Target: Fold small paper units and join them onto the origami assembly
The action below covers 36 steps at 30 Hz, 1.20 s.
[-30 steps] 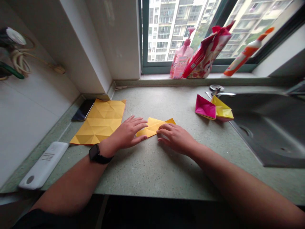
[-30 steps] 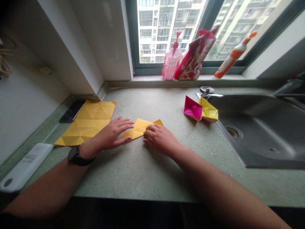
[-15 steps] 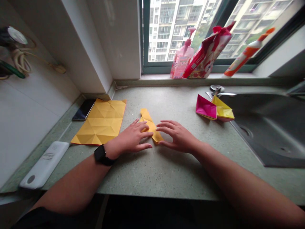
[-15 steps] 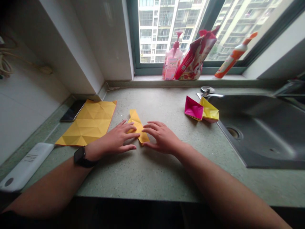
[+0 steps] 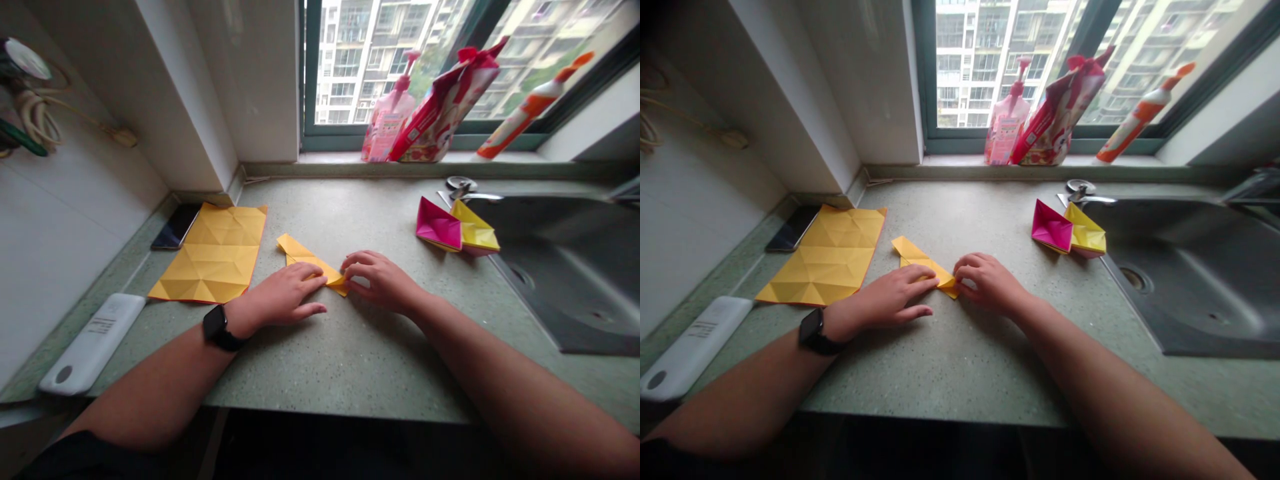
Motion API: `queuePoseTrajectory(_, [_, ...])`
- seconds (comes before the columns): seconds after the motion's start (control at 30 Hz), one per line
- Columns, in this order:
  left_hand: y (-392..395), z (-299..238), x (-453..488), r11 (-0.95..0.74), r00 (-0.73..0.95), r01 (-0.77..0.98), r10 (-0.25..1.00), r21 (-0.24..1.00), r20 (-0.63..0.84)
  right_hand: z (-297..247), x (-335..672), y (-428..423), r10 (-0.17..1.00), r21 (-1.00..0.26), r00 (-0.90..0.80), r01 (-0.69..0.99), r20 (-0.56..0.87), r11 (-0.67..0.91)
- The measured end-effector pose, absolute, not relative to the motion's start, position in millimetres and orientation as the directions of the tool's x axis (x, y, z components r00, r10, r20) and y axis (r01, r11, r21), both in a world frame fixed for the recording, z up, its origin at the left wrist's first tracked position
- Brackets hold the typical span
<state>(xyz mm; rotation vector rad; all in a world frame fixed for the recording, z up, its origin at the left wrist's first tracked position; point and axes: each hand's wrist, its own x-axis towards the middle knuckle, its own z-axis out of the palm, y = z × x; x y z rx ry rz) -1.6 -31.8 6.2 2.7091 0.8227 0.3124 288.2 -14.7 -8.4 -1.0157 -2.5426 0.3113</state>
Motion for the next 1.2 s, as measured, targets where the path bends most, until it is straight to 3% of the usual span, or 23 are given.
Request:
queuePoseTrajectory(0.3, [-32.8,7.3,-2.2,-0.793,0.815,0.494,0.565,0.358,0.127,-14.2,283.2,-14.2,0.737,-0.333,-0.612,0.658,0.287,0.676])
queuePoseTrajectory(0.87, [-32.7,5.5,0.0,-0.83,0.829,0.502,0.542,0.244,0.137,-26.3,269.9,-19.0,0.849,-0.366,-0.449,0.767,0.279,0.527])
queuePoseTrajectory(1.2, [-32.9,7.1,0.2,-0.819,0.824,0.513,0.554,0.259,0.121,-31.1,301.1,-9.2,0.935,-0.361,-0.34,0.863,0.101,0.353])
